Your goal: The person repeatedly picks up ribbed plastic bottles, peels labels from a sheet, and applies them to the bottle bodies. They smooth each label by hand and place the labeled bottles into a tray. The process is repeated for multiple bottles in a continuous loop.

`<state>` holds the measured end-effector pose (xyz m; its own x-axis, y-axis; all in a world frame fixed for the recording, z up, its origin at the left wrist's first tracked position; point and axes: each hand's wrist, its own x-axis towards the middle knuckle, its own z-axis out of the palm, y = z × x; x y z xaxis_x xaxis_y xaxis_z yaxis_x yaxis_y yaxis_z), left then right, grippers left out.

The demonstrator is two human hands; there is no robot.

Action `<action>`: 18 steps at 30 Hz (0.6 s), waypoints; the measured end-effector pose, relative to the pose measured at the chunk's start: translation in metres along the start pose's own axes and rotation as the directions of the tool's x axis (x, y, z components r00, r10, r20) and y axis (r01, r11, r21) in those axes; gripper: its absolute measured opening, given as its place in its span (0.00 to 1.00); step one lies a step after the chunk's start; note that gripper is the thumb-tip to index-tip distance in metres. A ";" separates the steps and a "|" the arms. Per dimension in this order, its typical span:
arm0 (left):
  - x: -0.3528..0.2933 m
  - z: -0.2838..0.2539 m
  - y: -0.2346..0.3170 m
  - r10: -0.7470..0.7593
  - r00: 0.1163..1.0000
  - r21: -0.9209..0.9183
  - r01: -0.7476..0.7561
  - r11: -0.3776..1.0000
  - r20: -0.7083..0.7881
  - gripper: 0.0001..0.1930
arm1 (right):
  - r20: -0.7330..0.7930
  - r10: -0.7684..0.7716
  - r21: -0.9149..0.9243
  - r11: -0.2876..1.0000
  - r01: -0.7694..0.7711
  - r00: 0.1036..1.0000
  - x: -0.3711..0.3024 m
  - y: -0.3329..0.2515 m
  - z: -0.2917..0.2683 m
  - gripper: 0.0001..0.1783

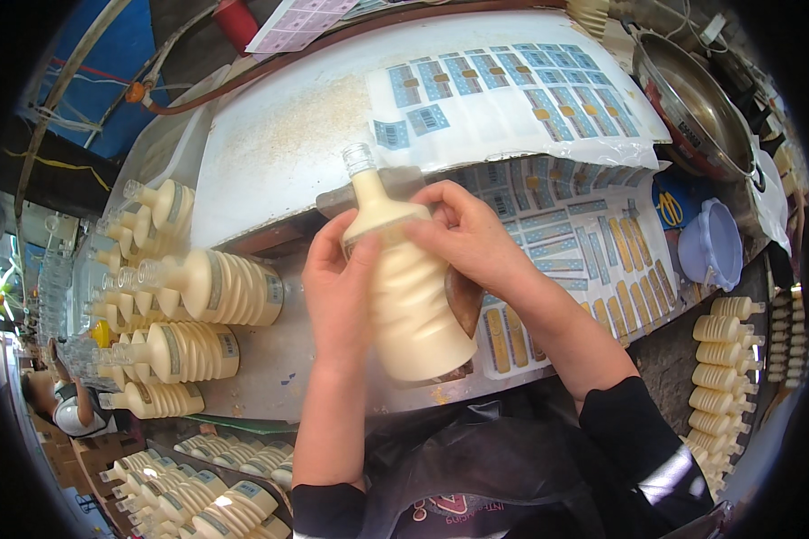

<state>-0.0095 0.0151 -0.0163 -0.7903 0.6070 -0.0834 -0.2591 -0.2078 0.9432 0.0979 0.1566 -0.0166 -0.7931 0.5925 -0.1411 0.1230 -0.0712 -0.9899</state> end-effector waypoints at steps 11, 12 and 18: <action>0.000 0.001 0.000 0.000 1.000 -0.005 0.000 1.000 -0.008 0.18 | 0.006 -0.005 -0.002 1.000 0.005 1.000 0.000 0.001 -0.001 0.24; 0.000 0.002 0.000 -0.003 1.000 0.002 0.003 1.000 -0.010 0.18 | 0.006 -0.008 -0.007 1.000 0.008 1.000 -0.001 0.000 -0.001 0.24; -0.001 0.001 0.001 -0.016 1.000 0.015 0.017 1.000 -0.014 0.22 | 0.109 0.121 0.197 0.970 -0.141 0.987 0.000 -0.011 -0.009 0.14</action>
<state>-0.0082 0.0150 -0.0154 -0.7938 0.5993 -0.1033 -0.2638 -0.1863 0.9464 0.1020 0.1643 -0.0054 -0.8324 0.4888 -0.2612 0.1139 -0.3105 -0.9437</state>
